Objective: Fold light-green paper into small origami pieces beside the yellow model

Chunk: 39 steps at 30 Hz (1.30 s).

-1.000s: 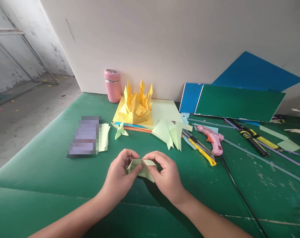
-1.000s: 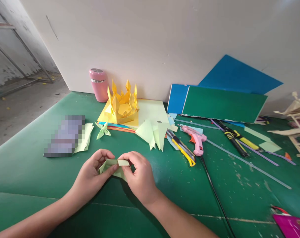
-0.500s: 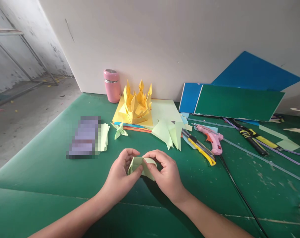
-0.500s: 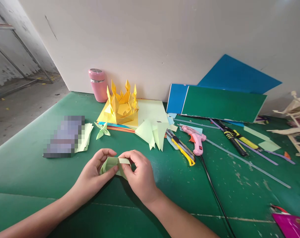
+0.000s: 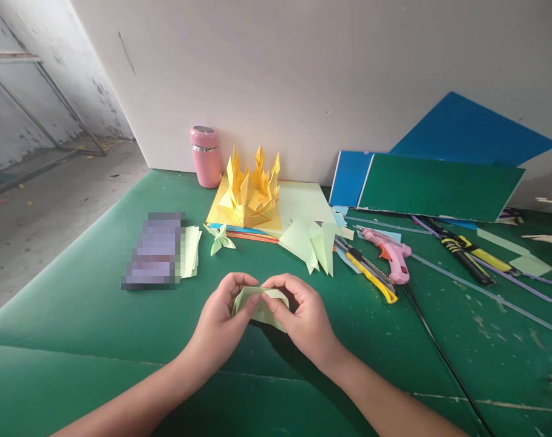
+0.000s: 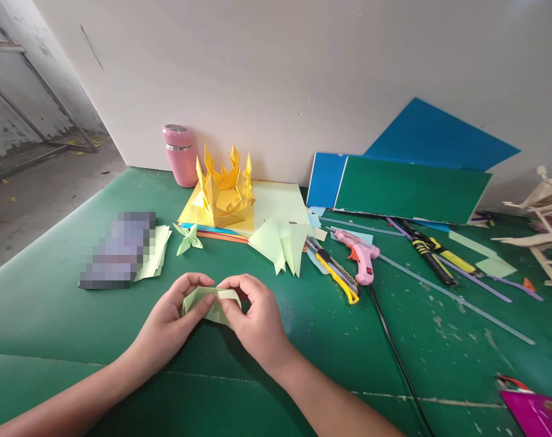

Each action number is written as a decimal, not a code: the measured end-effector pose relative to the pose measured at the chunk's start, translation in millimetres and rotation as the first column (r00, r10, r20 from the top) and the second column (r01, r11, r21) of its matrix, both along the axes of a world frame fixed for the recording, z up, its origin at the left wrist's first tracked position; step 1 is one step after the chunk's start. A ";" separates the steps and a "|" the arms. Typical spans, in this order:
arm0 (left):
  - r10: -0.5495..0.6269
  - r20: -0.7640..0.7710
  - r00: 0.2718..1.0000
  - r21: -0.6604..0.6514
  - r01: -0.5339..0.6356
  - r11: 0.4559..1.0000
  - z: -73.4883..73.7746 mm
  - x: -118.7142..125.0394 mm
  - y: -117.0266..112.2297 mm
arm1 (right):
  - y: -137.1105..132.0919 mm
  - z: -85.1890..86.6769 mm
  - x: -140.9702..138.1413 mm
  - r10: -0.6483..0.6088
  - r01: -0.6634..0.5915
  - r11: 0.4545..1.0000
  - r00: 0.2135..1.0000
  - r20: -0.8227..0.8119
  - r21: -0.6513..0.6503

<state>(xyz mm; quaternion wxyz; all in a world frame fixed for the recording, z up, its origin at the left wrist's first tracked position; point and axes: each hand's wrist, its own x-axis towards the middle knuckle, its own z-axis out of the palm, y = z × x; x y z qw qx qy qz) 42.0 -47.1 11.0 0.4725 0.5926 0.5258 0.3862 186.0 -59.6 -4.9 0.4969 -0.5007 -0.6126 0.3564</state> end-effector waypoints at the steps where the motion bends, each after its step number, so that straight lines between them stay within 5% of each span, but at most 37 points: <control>1: -0.001 0.001 1.000 0.007 0.001 1.000 -0.7 0.1 0.1 | -0.1 -0.1 -0.1 0.003 -0.003 1.000 1.000 -0.016 -0.016; 11: 0.034 -0.102 0.994 0.085 -0.025 0.996 -7.9 -1.8 0.6 | 2.2 -0.7 0.3 0.029 -0.040 0.994 0.994 -0.109 -0.100; 39: -0.041 -0.124 0.991 0.055 0.048 0.997 -5.4 -0.1 -1.9 | -0.5 1.0 -0.7 0.017 -0.022 0.996 0.998 -0.063 -0.083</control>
